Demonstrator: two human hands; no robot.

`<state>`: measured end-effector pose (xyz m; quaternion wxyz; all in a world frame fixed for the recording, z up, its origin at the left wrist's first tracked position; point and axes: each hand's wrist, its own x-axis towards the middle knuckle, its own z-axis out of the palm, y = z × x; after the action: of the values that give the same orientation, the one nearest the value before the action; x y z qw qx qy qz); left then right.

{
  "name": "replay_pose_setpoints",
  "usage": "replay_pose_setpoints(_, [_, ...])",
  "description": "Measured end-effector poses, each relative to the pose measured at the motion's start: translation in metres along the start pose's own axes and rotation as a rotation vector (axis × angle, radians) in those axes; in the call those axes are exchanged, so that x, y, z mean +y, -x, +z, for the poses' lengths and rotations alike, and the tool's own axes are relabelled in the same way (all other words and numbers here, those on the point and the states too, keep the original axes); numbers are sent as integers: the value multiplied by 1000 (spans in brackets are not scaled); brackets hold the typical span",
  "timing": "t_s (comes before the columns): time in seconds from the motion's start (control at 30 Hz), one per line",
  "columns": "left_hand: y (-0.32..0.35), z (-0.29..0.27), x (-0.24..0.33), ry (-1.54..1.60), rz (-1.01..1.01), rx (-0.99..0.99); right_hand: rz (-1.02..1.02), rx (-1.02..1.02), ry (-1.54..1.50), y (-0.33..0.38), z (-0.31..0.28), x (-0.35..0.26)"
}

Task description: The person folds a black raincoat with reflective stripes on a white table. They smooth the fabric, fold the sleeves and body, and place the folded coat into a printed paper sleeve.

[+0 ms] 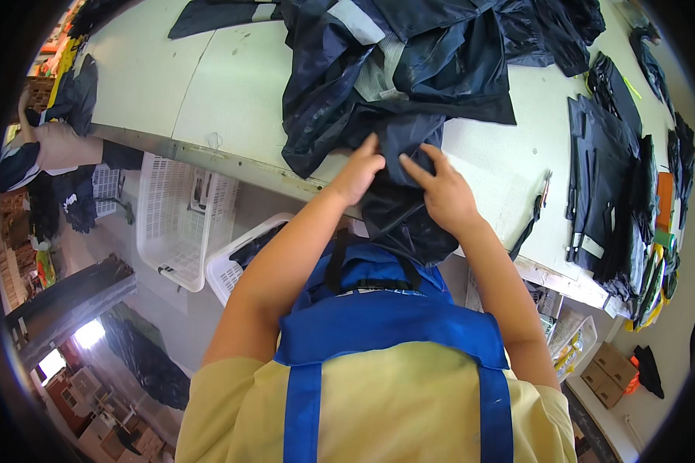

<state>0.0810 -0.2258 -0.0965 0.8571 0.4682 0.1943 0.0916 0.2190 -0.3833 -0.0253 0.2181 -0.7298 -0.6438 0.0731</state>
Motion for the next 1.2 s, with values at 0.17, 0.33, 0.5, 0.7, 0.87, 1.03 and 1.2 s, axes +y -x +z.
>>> replay_pose_setpoints(0.17, [12, -4, 39, -154, -65, 313, 86, -382, 93, 0, 6, 7])
replay_pose_setpoints(0.33, [12, 25, 18, -1267, 478, 147, 132, -413, -109, -2, 4, 3])
replay_pose_setpoints(0.5, [27, 13, -15, -1708, 353, -24, 78, -153, 23, 37, -26, 37])
replay_pose_setpoints(0.7, [27, 11, -17, -1702, 390, -76, -202, -207, -82, 29, -5, 43])
replay_pose_setpoints(0.87, [23, -16, 15, -22, -94, 18, 523, -170, -190, 8, 24, 32])
replay_pose_setpoints(1.03, [67, 53, 48, -1320, 749, 380, 669, -292, -72, -6, 27, 17])
replay_pose_setpoints(1.2, [68, 60, -13, -1483, 564, 143, 667, -201, -70, -9, 22, 18])
